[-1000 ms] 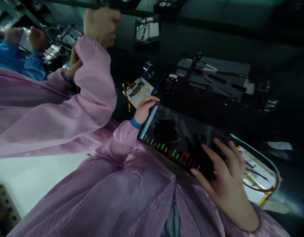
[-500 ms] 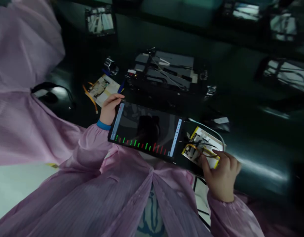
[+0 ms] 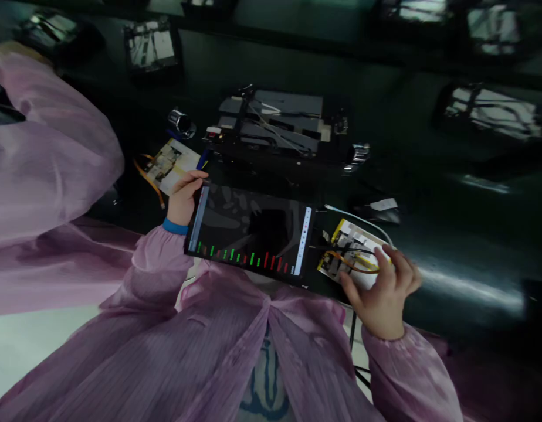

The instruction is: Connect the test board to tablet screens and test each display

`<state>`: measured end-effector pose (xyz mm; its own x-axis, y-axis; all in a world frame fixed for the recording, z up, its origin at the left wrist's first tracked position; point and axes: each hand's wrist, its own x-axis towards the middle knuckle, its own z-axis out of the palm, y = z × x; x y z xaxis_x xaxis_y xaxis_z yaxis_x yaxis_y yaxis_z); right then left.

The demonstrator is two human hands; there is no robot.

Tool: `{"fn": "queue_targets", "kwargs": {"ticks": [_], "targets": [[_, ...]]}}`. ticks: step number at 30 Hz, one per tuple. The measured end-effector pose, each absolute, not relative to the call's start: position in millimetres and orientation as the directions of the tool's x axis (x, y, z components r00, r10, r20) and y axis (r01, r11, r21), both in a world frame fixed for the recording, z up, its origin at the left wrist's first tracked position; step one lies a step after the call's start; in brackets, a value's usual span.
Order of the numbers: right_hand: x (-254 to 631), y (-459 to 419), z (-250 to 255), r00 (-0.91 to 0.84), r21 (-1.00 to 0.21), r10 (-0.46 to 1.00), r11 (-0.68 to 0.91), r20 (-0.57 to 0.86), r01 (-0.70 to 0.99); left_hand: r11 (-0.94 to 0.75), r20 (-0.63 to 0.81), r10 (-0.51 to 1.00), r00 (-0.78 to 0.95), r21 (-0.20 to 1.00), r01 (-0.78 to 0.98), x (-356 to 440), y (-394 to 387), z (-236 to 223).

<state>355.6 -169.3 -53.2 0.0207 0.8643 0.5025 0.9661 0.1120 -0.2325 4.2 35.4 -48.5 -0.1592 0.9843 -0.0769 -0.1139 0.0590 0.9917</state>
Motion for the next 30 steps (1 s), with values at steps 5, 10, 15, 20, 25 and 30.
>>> {"fn": "queue_targets", "kwargs": {"ticks": [5, 10, 15, 20, 25, 30], "targets": [[297, -167, -38, -0.254, -0.292, 0.895, 0.370, 0.367, 0.882, 0.129, -0.154, 0.977, -0.150, 0.977, -0.168, 9, 35, -43], [259, -156, -32, -0.382, -0.330, 0.876, 0.469, 0.295, 0.819, 0.164, -0.181, 0.978, -0.107, 0.976, -0.146, 5, 38, -49], [243, -142, -31, -0.455, -0.277, 0.845, 0.525, 0.281, 0.805, 0.144, -0.153, 0.987, -0.047, 0.976, -0.162, 0, 38, -56], [240, -136, -29, -0.531, -0.227, 0.808, 0.584, 0.255, 0.779, 0.109, -0.113, 0.993, -0.017, 0.984, -0.140, -1, 37, -58], [255, -130, -24, -0.390, -0.345, 0.836, 0.523, 0.386, 0.779, 0.120, -0.124, 0.992, -0.021, 0.983, -0.137, -1, 37, -56], [276, -130, -28, -0.244, -0.384, 0.882, 0.405, 0.402, 0.830, 0.143, -0.149, 0.989, -0.018, 0.971, -0.190, 0, 35, -52]]}}
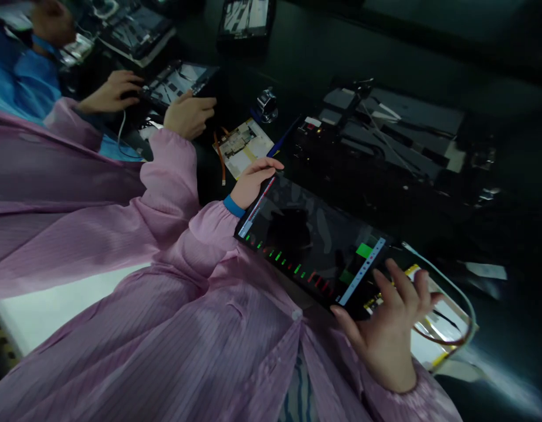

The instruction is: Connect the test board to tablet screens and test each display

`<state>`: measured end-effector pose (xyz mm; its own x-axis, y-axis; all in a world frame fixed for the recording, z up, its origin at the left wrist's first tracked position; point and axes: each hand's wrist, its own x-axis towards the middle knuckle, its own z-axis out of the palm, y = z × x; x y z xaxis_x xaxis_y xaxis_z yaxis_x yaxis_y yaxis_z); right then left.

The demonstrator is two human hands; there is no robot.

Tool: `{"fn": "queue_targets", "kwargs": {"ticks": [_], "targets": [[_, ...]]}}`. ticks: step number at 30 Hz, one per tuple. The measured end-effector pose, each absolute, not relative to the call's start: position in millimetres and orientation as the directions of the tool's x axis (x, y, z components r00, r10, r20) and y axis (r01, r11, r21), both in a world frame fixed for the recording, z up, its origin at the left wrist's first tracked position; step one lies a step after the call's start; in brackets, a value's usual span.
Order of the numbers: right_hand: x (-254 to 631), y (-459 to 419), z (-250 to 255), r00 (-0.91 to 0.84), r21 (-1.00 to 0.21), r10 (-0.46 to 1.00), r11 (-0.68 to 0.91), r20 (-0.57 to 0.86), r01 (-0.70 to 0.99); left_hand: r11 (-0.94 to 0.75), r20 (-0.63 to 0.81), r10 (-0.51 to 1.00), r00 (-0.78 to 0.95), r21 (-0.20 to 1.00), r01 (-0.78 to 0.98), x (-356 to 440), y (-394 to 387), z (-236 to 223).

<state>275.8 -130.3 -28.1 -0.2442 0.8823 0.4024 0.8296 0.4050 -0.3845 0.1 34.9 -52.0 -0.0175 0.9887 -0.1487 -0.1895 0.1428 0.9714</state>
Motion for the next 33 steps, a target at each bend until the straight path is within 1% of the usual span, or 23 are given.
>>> {"fn": "queue_targets", "kwargs": {"ticks": [3, 6, 10, 13, 16, 21, 28, 33], "targets": [[288, -146, -40, -0.134, -0.392, 0.876, 0.339, 0.464, 0.855, 0.140, -0.148, 0.989, -0.026, 0.970, -0.200, 0, 35, -51], [298, -168, -59, -0.062, -0.369, 0.868, 0.273, 0.493, 0.888, 0.121, -0.128, 0.991, -0.035, 0.982, -0.146, -1, 35, -52], [301, -185, -80, -0.014, -0.310, 0.828, 0.226, 0.561, 0.924, 0.090, -0.094, 0.993, -0.064, 0.994, -0.068, -1, 34, -52], [298, -184, -85, -0.004, -0.269, 0.807, 0.200, 0.590, 0.942, 0.083, -0.085, 0.992, -0.090, 0.996, -0.031, 1, 35, -50], [296, -178, -85, 0.010, -0.277, 0.811, 0.188, 0.584, 0.942, 0.094, -0.093, 0.990, -0.105, 0.996, -0.002, 4, 35, -48], [300, -176, -82, -0.044, -0.298, 0.835, 0.244, 0.548, 0.923, 0.105, -0.102, 0.989, -0.108, 0.994, 0.025, 6, 35, -47], [298, -171, -66, 0.022, -0.410, 0.912, 0.163, 0.410, 0.897, 0.099, -0.102, 0.991, -0.092, 0.995, -0.032, 4, 36, -48], [308, -151, -41, 0.022, -0.354, 0.892, 0.157, 0.452, 0.922, 0.109, -0.112, 0.991, -0.073, 0.993, -0.040, 2, 35, -44]]}}
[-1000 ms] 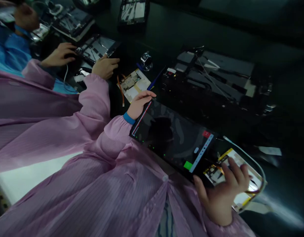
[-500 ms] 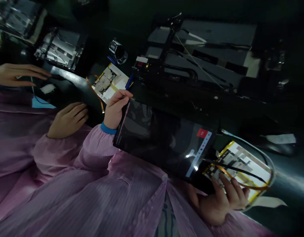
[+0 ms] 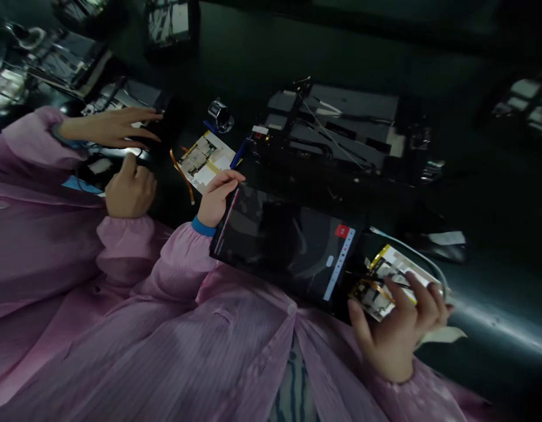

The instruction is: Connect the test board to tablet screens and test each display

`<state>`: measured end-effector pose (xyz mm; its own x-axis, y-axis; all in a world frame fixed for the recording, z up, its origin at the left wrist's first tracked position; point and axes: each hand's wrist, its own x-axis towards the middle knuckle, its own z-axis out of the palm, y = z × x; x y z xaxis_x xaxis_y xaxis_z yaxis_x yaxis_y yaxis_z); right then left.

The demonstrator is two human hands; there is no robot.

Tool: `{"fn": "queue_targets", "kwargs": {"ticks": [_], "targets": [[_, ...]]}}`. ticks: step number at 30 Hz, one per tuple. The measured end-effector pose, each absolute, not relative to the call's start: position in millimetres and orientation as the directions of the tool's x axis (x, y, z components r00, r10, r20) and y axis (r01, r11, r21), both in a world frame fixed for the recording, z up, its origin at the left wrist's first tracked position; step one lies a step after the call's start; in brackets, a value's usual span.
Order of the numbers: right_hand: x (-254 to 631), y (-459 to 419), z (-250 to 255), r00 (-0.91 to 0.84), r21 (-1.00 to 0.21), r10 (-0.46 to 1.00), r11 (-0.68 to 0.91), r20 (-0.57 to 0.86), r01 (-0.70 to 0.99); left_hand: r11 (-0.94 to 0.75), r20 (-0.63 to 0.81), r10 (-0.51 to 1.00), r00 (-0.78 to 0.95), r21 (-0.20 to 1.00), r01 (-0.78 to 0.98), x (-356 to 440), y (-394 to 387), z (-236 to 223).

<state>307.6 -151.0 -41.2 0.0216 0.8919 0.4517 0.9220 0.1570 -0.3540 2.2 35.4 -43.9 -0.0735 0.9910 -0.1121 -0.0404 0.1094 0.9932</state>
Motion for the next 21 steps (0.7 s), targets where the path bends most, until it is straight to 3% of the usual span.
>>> {"fn": "queue_targets", "kwargs": {"ticks": [4, 12, 16, 21], "targets": [[340, -136, -26, 0.066, -0.353, 0.868, 0.130, 0.493, 0.926, 0.112, -0.116, 0.989, -0.089, 0.993, -0.041, 2, 35, -42], [376, -147, -45, 0.116, -0.326, 0.950, -0.016, 0.289, 0.945, 0.090, -0.093, 0.991, -0.094, 0.995, -0.033, 2, 35, -44], [374, -149, -46, 0.031, -0.300, 0.960, 0.057, 0.280, 0.952, 0.089, -0.089, 0.992, -0.087, 0.996, 0.002, 3, 36, -43], [353, -143, -31, -0.037, -0.306, 0.922, 0.165, 0.385, 0.938, 0.124, -0.128, 0.990, -0.065, 0.991, -0.057, 4, 36, -41]]}}
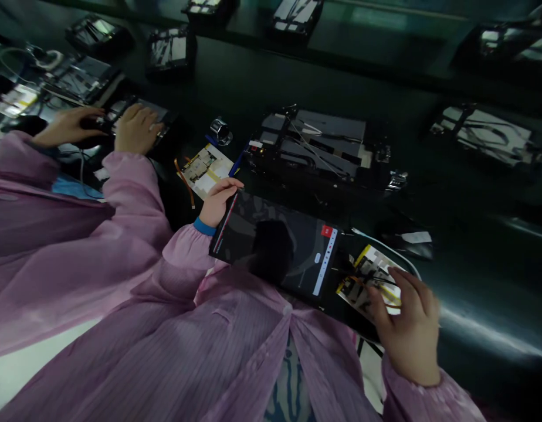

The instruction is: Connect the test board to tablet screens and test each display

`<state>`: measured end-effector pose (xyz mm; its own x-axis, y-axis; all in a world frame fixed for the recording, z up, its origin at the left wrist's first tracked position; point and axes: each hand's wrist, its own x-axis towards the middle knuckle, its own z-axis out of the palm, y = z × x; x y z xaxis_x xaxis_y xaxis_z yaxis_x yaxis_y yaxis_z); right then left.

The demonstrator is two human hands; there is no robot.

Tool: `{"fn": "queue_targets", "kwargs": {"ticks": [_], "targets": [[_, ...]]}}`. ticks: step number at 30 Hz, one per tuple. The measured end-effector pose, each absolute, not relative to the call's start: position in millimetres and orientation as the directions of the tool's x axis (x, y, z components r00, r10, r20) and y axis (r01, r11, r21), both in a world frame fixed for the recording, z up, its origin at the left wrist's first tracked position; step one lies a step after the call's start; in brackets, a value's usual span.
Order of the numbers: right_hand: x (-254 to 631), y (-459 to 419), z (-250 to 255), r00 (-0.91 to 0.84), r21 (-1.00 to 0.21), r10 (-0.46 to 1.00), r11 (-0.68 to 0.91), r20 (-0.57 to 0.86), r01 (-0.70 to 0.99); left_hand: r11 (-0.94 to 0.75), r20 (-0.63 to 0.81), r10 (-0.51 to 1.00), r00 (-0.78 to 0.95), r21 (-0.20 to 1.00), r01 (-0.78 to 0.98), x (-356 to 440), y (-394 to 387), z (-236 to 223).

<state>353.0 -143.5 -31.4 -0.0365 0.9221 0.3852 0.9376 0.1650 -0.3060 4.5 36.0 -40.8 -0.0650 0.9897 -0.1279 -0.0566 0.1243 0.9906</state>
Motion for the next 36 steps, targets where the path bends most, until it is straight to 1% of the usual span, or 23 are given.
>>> {"fn": "queue_targets", "kwargs": {"ticks": [2, 5, 10, 15, 20, 28, 36], "targets": [[337, -140, -26, -0.099, -0.333, 0.905, 0.252, 0.414, 0.909, 0.141, -0.146, 0.987, -0.060, 0.987, -0.076, 5, 36, -41], [314, -132, -21, -0.196, -0.387, 0.890, 0.365, 0.411, 0.847, 0.149, -0.155, 0.985, -0.071, 0.985, -0.086, 5, 35, -41], [295, -121, -20, -0.273, -0.419, 0.873, 0.442, 0.405, 0.793, 0.134, -0.137, 0.988, -0.067, 0.990, -0.040, 4, 35, -42], [297, -119, -20, -0.259, -0.438, 0.878, 0.433, 0.403, 0.787, 0.131, -0.134, 0.988, -0.082, 0.990, -0.043, 5, 35, -43], [299, -122, -24, -0.250, -0.439, 0.881, 0.425, 0.402, 0.791, 0.120, -0.123, 0.991, -0.053, 0.992, -0.042, 4, 35, -44], [296, -122, -28, -0.241, -0.449, 0.899, 0.397, 0.365, 0.801, 0.140, -0.146, 0.988, -0.050, 0.984, -0.115, 4, 34, -45], [302, -121, -29, -0.224, -0.421, 0.895, 0.386, 0.385, 0.821, 0.119, -0.122, 0.991, -0.060, 0.992, -0.048, 3, 35, -44]]}}
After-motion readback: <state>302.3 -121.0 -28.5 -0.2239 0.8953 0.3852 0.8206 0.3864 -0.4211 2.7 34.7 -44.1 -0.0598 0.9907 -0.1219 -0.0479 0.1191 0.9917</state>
